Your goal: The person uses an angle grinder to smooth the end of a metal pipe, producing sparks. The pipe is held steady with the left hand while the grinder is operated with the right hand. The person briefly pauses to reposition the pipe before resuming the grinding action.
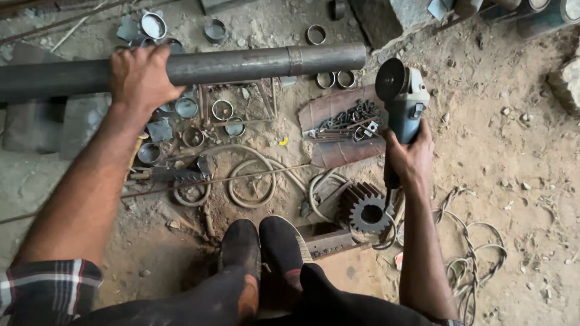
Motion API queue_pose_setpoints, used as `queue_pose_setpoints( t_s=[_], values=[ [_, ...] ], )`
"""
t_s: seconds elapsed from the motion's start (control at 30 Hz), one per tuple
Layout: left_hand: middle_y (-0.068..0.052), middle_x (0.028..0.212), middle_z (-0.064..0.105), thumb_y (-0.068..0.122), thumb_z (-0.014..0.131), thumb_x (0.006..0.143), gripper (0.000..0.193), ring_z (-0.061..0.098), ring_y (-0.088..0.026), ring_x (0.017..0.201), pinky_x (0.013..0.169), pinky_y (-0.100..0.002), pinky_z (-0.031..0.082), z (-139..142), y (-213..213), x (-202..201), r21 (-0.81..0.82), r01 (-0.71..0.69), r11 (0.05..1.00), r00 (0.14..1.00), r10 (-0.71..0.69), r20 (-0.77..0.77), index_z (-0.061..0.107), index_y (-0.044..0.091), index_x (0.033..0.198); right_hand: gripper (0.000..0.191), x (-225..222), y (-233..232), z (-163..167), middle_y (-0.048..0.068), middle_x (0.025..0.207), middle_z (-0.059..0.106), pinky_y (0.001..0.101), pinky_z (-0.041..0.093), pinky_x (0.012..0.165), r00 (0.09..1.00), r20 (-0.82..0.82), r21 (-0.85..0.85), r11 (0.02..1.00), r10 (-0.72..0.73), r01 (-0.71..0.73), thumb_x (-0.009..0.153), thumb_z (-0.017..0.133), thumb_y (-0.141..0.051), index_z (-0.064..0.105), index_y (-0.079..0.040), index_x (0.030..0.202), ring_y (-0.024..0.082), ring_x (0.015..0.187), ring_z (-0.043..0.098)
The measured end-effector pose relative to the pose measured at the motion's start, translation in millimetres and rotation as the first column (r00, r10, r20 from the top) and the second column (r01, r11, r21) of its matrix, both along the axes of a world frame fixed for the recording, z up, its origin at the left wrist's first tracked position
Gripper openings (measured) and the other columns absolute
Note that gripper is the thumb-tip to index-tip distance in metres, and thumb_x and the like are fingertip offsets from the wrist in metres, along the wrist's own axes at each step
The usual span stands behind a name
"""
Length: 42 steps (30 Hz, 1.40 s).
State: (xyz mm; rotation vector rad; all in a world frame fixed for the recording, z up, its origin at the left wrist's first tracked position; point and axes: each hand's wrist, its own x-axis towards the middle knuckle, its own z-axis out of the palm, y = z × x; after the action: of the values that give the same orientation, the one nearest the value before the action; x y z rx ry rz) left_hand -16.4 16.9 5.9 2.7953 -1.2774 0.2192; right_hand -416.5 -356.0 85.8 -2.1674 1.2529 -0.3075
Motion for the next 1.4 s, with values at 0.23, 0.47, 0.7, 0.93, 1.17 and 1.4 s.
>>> queue_pose_setpoints(
  t_s=[0.23,0.47,0.7,0.93,1.17,1.4],
  values=[
    [-0.014,0.088,0.076,0.055,0.089,0.073,0.062,0.073,-0.029,0.072,0.077,-0.05,0.056,3,-1,-1,0.02,0.007,1.0,0.997,-0.009,0.079,0.078,0.007,0.11,0.084,17,8,3,0.026,0.124,0.057,0.0551,0.05,0.094,0.994,-0.106,-0.051,0.999,-0.006,0.001,0.079,0.082,-0.038,0.047,-0.003,0.148,0.039,0.109,0.06],
    [-0.013,0.095,0.077,0.049,0.09,0.075,0.054,0.074,-0.031,0.08,0.079,-0.05,0.057,2,-1,-2,-0.03,0.014,0.999,0.999,-0.013,0.046,0.077,0.006,0.106,0.082,31,13,6,0.024,0.125,0.055,0.0567,0.048,0.098,0.993,-0.115,0.002,1.0,0.003,-0.003,0.079,0.083,-0.043,0.05,-0.004,0.144,0.038,0.115,0.055],
    [-0.013,0.091,0.077,0.051,0.092,0.073,0.064,0.072,-0.026,0.072,0.076,-0.051,0.057,-7,1,4,0.008,0.038,0.999,0.997,-0.039,0.073,0.077,0.005,0.114,0.09,31,3,-14,0.02,0.119,0.052,0.0589,0.047,0.09,0.992,-0.124,-0.004,1.0,0.017,-0.018,0.078,0.083,-0.047,0.041,-0.003,0.145,0.034,0.11,0.053],
    [-0.013,0.091,0.077,0.05,0.093,0.071,0.066,0.073,-0.027,0.072,0.077,-0.051,0.056,-6,1,4,-0.006,0.043,0.999,0.997,-0.043,0.07,0.077,0.004,0.115,0.076,26,0,-22,0.019,0.119,0.056,0.057,0.049,0.092,0.991,-0.128,-0.026,0.998,0.049,-0.053,0.079,0.081,-0.048,0.054,-0.005,0.136,0.033,0.111,0.055],
    [-0.012,0.095,0.077,0.046,0.092,0.069,0.059,0.074,-0.03,0.08,0.082,-0.051,0.056,9,-2,-7,-0.044,0.009,0.999,0.998,-0.007,0.058,0.076,0.01,0.113,0.085,23,-6,-36,0.025,0.121,0.062,0.0542,0.053,0.089,0.993,-0.053,-0.139,0.984,0.108,-0.115,0.08,0.084,-0.043,0.048,-0.002,0.146,0.039,0.108,0.062],
    [-0.013,0.096,0.077,0.048,0.088,0.071,0.058,0.074,-0.034,0.087,0.084,-0.05,0.056,21,-9,-17,-0.022,-0.087,0.996,0.996,0.086,-0.027,0.074,0.015,0.117,0.082,25,2,-29,0.025,0.112,0.072,0.046,0.057,0.087,0.978,0.128,-0.237,0.963,0.165,-0.131,0.077,0.084,-0.032,0.05,-0.002,0.146,0.039,0.101,0.071]
  ],
)
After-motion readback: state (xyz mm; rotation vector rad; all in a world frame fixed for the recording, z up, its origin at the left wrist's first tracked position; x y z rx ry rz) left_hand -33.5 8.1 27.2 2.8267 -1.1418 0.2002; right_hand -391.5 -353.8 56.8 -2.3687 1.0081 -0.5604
